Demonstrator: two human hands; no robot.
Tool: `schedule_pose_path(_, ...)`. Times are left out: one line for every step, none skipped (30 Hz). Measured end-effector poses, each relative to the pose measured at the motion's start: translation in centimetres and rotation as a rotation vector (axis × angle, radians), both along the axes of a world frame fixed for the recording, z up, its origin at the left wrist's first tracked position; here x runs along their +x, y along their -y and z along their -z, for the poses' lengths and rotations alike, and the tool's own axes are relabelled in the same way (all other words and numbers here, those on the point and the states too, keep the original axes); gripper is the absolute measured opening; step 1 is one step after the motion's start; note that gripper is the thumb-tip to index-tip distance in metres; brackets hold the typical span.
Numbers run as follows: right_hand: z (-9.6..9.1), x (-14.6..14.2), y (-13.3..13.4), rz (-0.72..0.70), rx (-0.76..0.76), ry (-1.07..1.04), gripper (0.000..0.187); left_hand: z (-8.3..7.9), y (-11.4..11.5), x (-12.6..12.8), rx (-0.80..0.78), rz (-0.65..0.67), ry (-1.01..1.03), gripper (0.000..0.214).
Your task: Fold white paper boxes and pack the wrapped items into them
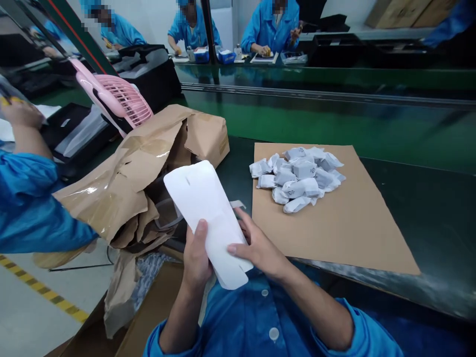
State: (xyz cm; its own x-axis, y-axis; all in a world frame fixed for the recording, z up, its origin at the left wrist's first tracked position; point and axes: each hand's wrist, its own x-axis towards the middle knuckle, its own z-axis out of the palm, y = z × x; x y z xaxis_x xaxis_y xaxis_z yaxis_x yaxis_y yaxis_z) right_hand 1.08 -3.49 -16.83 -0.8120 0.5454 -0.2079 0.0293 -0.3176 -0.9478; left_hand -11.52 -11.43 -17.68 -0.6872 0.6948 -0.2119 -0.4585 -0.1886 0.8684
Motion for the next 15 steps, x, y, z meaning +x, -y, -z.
schedule_pose_path(0.4, -0.1, 0.0, 0.012, -0.080, -0.037, 0.107, -0.1, 0.0, -0.3, -0.021, 0.039, -0.044, 0.058)
schedule_pose_path(0.7, -0.2, -0.1, 0.033, -0.150, -0.072, 0.106, -0.2, -0.1, -0.7, -0.044, 0.095, -0.087, 0.059)
schedule_pose_path(0.9, -0.2, -0.1, 0.062, -0.205, -0.096, 0.105, -0.4, -0.3, -1.1, -0.061, 0.160, -0.127, 0.059)
schedule_pose_path(1.1, -0.2, -0.1, 0.099, -0.242, -0.110, 0.103, -0.5, -0.4, -1.6, -0.069, 0.223, -0.164, 0.059)
schedule_pose_path(1.2, -0.2, -0.1, 0.145, -0.261, -0.113, 0.102, -0.7, -0.7, -2.0, -0.073, 0.271, -0.200, 0.058)
schedule_pose_path(1.4, -0.3, -0.2, 0.195, -0.267, -0.103, 0.101, -0.7, -0.9, -2.3, -0.080, 0.288, -0.236, 0.057)
schedule_pose_path(1.5, -0.3, -0.2, 0.241, -0.266, -0.089, 0.102, -0.7, -1.2, -2.5, -0.092, 0.273, -0.267, 0.055)
schedule_pose_path(1.7, -0.4, -0.2, 0.275, -0.262, -0.079, 0.103, -0.6, -1.4, -2.5, -0.110, 0.231, -0.293, 0.052)
schedule_pose_path(1.8, -0.4, -0.3, 0.296, -0.260, -0.078, 0.103, -0.3, -1.6, -2.6, -0.130, 0.168, -0.315, 0.048)
schedule_pose_path(1.9, -0.5, -0.4, 0.304, -0.264, -0.089, 0.103, 0.0, -1.7, -2.6, -0.147, 0.098, -0.331, 0.042)
schedule_pose_path(1.9, -0.5, -0.5, 0.305, -0.274, -0.104, 0.101, 0.4, -1.7, -2.7, -0.159, 0.025, -0.343, 0.037)
schedule_pose_path(1.9, -0.5, -0.6, 0.302, -0.286, -0.120, 0.099, 0.8, -1.7, -3.0, -0.166, -0.049, -0.351, 0.032)
schedule_pose_path(1.8, -0.5, -0.7, 0.300, -0.296, -0.137, 0.097, 1.2, -1.5, -3.4, -0.172, -0.126, -0.359, 0.029)
schedule_pose_path(1.6, -0.4, -0.8, 0.299, -0.305, -0.154, 0.096, 1.6, -1.3, -4.0, -0.181, -0.205, -0.372, 0.027)
schedule_pose_path(1.5, -0.2, -1.0, 0.300, -0.310, -0.172, 0.094, 1.8, -1.0, -4.8, -0.192, -0.278, -0.386, 0.025)
